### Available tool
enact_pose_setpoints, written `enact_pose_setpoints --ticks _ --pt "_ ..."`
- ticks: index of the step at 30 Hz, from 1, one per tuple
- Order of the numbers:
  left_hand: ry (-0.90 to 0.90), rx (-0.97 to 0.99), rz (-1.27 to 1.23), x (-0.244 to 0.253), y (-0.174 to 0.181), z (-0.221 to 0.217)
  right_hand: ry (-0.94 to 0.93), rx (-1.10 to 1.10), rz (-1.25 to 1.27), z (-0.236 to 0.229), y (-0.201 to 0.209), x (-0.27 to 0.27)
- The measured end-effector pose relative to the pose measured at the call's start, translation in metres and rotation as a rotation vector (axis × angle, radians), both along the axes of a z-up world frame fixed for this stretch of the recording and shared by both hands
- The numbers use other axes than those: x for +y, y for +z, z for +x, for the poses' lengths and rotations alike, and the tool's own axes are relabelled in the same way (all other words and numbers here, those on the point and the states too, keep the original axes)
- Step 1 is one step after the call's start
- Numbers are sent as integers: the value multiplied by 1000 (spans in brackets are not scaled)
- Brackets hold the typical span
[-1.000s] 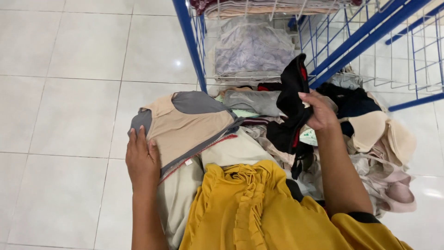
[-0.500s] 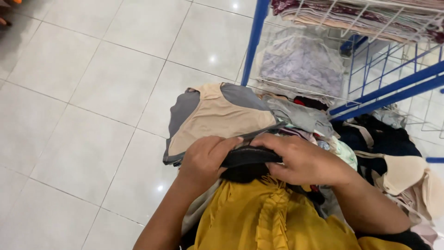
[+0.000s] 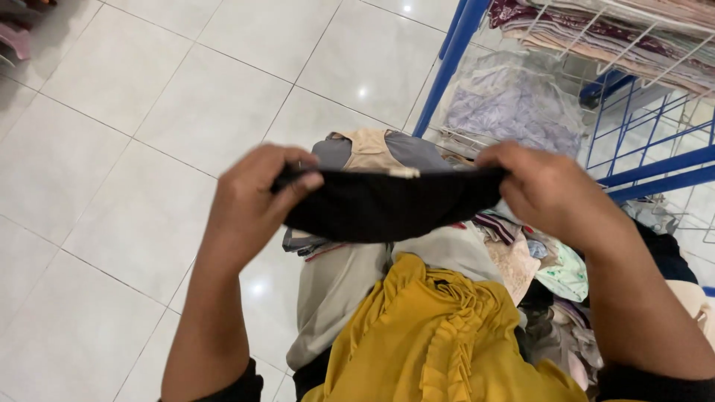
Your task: Sort various undergarments from a pile on the floor and place them onto a shelf.
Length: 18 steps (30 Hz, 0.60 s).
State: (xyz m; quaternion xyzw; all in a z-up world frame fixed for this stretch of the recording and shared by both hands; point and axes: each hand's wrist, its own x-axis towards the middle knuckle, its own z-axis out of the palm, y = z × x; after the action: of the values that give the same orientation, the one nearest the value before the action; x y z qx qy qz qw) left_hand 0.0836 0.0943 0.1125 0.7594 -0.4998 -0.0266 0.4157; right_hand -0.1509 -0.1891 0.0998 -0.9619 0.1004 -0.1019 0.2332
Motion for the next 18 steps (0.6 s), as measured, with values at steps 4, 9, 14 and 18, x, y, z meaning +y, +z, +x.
enact_pose_setpoints --ticks 4,9,14,18 --pt "65 -290 -186 -7 26 12 -4 -257 -136 25 21 -12" --pt "133 -407 -164 9 -7 1 -72 -399 -311 33 4 5" --pt "105 -343 -18 38 -144 -20 48 -128 -267 12 -137 13" --pt "162 -194 -14 49 -176 -44 16 11 -268 -2 -169 25"
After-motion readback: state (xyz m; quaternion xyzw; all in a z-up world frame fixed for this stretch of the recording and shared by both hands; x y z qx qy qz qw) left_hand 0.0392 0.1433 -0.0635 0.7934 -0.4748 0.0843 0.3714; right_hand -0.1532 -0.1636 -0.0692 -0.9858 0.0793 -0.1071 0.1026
